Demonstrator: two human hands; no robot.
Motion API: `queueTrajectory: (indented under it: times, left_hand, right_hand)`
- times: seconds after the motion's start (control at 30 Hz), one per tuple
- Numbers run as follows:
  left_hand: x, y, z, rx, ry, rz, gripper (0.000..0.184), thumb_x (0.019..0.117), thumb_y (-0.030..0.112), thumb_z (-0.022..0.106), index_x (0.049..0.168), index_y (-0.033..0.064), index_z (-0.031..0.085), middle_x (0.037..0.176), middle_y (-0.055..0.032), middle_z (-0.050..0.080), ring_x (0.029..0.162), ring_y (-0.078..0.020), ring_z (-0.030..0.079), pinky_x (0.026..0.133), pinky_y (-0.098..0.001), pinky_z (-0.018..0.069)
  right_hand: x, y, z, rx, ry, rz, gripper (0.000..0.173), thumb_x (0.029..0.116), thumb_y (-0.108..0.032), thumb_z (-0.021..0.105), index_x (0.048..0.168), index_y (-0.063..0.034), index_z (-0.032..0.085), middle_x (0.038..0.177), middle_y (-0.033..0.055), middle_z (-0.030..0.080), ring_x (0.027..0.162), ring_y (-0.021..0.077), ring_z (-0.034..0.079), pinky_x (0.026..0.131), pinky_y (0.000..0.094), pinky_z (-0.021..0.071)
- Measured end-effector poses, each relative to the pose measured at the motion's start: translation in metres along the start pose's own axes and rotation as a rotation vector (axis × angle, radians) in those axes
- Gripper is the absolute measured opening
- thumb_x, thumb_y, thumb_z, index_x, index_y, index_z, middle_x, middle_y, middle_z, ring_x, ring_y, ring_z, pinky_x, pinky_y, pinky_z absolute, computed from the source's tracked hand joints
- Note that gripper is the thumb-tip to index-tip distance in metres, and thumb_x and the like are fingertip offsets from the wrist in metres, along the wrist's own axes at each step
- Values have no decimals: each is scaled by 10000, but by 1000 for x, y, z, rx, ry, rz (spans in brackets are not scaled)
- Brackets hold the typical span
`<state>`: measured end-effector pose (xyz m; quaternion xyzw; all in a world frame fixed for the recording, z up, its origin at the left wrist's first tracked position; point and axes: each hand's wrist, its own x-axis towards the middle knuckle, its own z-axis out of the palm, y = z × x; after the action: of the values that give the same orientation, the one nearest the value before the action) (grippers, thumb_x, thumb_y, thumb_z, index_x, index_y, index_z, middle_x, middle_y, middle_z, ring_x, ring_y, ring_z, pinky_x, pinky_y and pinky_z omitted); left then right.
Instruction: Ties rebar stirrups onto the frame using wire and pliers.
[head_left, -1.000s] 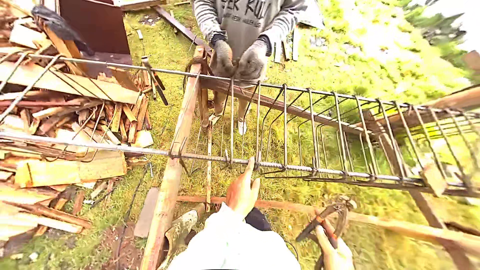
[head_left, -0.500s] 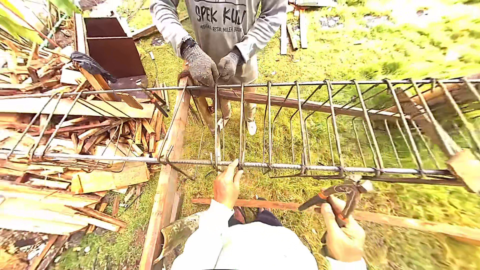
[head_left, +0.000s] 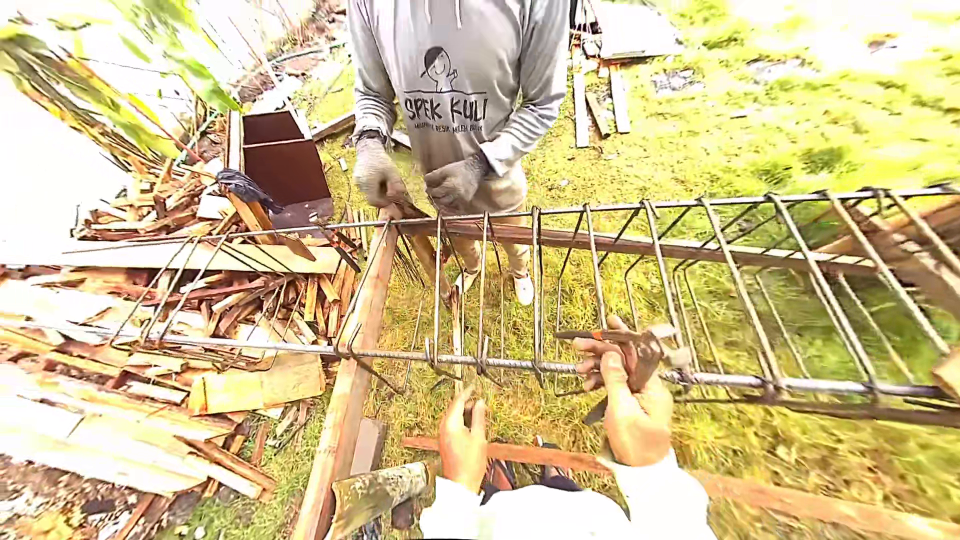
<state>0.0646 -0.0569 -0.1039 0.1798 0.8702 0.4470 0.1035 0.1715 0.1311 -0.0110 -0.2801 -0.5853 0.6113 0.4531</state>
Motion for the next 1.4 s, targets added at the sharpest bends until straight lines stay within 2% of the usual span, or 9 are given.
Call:
queueTrajectory:
  times: [0.07,0.2,0.37,0.53,0.63,0.8,1.03,1.23,1.4]
  left_hand:
    - [0,-5,-7,-32,27,-72,275,992,175,633,1229,65,720,1020,-86,757,861,-152,727,838,-390,606]
    - [7,-14,-17,-69,100,-148,218,991,146,639,1166,53,730,925,-77,752,785,-158,716,769,-393,602]
    - [14,-20,-23,-82,117,-203,224,1006,163,625,1185,70,722,958,-69,754,837,-160,721,811,-399,599]
    - [24,-20,-29,-130,173,-175,332,987,168,663,1282,17,658,1104,-118,734,964,-201,719,892,-406,591]
    - [33,-18,-32,-142,211,-137,466,936,223,738,1329,2,618,1154,-138,700,1007,-217,697,879,-396,592]
    - [50,-10,-35,15,235,-34,529,878,277,814,1302,10,646,1205,-162,685,1073,-264,678,923,-443,567]
    - [61,-28,-32,98,354,337,406,911,207,741,1243,-22,690,1068,-139,744,905,-218,735,844,-390,615]
    - [61,-30,-28,75,381,318,388,932,209,715,1238,-29,690,1045,-146,741,887,-211,732,831,-377,614]
    - [61,-24,-27,51,421,281,368,930,157,717,1234,-48,685,1063,-180,728,850,-204,724,805,-355,613]
  right_hand:
    - [-4,15,5,-18,-17,-4,471,1050,-129,435,1468,81,379,1193,69,700,779,57,668,638,206,563]
    - [-14,45,9,-181,75,165,468,1061,-160,448,1475,54,411,918,43,641,620,47,544,553,228,484]
    - [-24,55,13,-332,173,170,519,1025,-136,506,1481,79,384,1199,156,640,928,79,638,803,253,550]
    - [-34,62,15,-395,162,198,649,927,-92,607,1514,20,355,908,88,632,706,113,596,655,301,536]
    - [-56,72,9,-475,142,218,660,934,-96,607,1518,38,333,1035,134,687,811,164,662,718,368,573]
    - [-78,77,2,-528,91,250,692,905,-97,612,1525,24,329,1287,193,643,1029,228,685,849,415,588]
    - [-83,67,-12,-548,58,395,600,915,-86,612,1485,-21,437,1397,187,583,1194,285,637,936,472,568]
    - [-88,66,-55,-553,143,441,453,953,-100,597,1386,21,546,1259,211,647,1084,308,672,925,497,564]
    - [-64,48,-130,-504,336,493,408,1007,-109,568,1387,35,528,1193,220,648,918,268,686,769,465,585]
